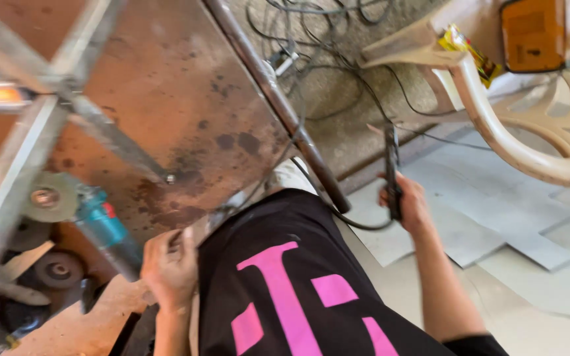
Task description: The person uses an angle grinder to smooth metal joints and then welds a metal pipe to a cross-shaped metal base.
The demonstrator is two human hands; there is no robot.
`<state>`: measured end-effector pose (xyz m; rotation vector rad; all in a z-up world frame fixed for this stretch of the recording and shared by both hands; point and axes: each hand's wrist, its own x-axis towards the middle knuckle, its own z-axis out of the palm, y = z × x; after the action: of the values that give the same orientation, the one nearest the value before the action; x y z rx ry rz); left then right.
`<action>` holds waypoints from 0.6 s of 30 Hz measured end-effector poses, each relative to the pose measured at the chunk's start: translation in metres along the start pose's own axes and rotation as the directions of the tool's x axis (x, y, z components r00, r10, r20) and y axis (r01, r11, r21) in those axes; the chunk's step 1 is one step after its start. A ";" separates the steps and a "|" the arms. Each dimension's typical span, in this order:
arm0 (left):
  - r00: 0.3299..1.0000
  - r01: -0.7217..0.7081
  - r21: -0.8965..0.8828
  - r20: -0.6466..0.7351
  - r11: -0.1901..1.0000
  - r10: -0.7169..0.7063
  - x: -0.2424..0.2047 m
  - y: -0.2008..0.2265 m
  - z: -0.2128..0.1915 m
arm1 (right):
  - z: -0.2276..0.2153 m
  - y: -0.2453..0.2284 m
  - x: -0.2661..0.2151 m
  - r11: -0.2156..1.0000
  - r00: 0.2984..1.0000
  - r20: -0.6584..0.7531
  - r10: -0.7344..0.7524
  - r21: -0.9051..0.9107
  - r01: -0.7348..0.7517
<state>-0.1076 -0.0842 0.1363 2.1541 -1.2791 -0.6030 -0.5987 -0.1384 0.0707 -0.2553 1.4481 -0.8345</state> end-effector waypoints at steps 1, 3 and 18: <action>0.998 -0.067 -0.016 0.017 0.998 0.068 0.007 0.007 -0.002 | -0.009 -0.009 -0.015 0.940 0.992 -0.124 0.033 -0.333 -0.073; 0.993 -0.114 0.000 -0.037 0.993 0.114 0.018 0.018 -0.010 | -0.019 -0.026 -0.024 0.758 0.985 -0.174 0.014 -0.640 -0.124; 0.987 -0.153 -0.589 -0.123 0.793 0.099 -0.065 0.068 -0.053 | 0.258 -0.092 -0.020 0.673 0.886 0.427 -0.179 -0.604 0.427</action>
<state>-0.1463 -0.0408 0.2268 1.5367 -0.9979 -0.7323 -0.3876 -0.2732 0.1828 -1.1947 1.3463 -0.4392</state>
